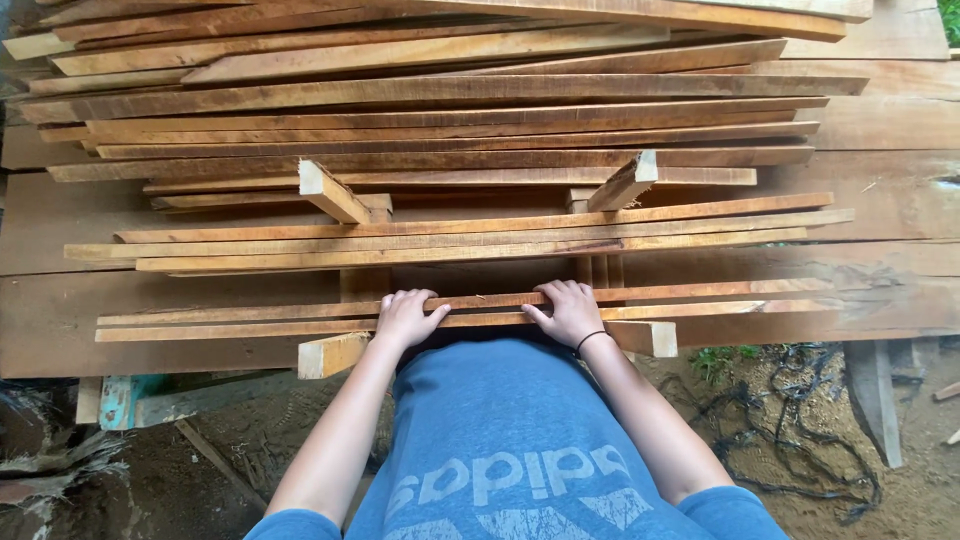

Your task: Stacking thin wooden strips onto a rack in a woodworking shop.

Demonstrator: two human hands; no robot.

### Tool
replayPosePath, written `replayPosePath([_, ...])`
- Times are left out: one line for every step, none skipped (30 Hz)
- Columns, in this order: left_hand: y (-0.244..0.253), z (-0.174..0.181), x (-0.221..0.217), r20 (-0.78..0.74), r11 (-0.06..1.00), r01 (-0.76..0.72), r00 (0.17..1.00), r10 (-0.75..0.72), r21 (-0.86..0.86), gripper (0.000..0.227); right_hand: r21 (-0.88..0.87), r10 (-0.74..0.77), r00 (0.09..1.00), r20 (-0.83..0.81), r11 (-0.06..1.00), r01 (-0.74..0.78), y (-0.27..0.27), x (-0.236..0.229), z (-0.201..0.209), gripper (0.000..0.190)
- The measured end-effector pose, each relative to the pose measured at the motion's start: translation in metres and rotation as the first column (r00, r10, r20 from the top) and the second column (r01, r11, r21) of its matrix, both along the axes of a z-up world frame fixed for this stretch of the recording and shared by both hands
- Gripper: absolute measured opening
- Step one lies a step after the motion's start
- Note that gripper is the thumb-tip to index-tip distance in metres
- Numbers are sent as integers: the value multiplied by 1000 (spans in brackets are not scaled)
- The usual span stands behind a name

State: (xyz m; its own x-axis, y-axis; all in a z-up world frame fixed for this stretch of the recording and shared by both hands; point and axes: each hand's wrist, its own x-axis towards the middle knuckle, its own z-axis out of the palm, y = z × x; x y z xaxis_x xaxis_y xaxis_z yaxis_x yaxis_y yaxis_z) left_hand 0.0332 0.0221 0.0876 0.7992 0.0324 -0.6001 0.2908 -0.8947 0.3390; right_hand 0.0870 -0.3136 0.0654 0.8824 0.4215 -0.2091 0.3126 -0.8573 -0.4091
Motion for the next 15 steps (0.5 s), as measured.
replayPosePath([0,-4,3,-1,1000,-2,1000,2,-1,52,-1,2,1000,-1,1000,-2,1,1,1,44])
replayPosePath([-1,-8,3,-51,1000,22,998,-21,18,54,-40,-9,996,-84,999,5,2,-1,1,47])
replayPosePath([-2,-12,3,-102,998,47,994,-44,35,57,-80,-23,986,-166,997,9,3,-3,2,50])
replayPosePath([-2,-8,4,-98,998,47,994,-44,36,57,-80,-23,986,-163,997,10,3,-3,2,50])
replayPosePath([-4,-5,6,-122,997,65,991,-58,46,58,-92,-17,983,-180,996,1,3,-3,3,51])
replayPosePath([-6,-1,6,-150,995,84,986,-75,54,59,-106,-15,979,-201,994,-7,1,-5,4,53])
replayPosePath([-8,2,7,-150,995,86,986,-77,53,59,-107,-17,979,-201,994,-5,2,-5,7,53])
replayPosePath([-7,5,9,-161,993,100,983,-90,58,63,-123,-20,980,-200,992,-5,5,-5,8,53])
replayPosePath([-7,7,10,-171,991,114,980,-102,63,67,-139,-23,980,-198,990,-4,8,-4,9,54])
replayPosePath([-8,14,12,-173,991,118,979,-106,63,67,-139,-27,980,-199,990,-1,9,-3,10,54])
replayPosePath([-9,20,13,-181,991,118,978,-106,57,69,-138,-29,982,-188,990,3,10,-3,12,53])
replayPosePath([-11,26,13,-189,992,115,976,-104,49,72,-138,-29,984,-178,990,4,11,-2,12,52])
replayPosePath([-11,17,10,-191,992,116,976,-105,47,72,-140,-31,983,-180,990,5,8,-4,10,52])
replayPosePath([-9,10,8,-152,991,124,982,-115,52,71,-127,-29,986,-161,992,9,8,-4,8,50])
replayPosePath([-7,2,6,-113,990,131,986,-124,57,70,-114,-29,989,-143,993,12,8,-3,6,48])
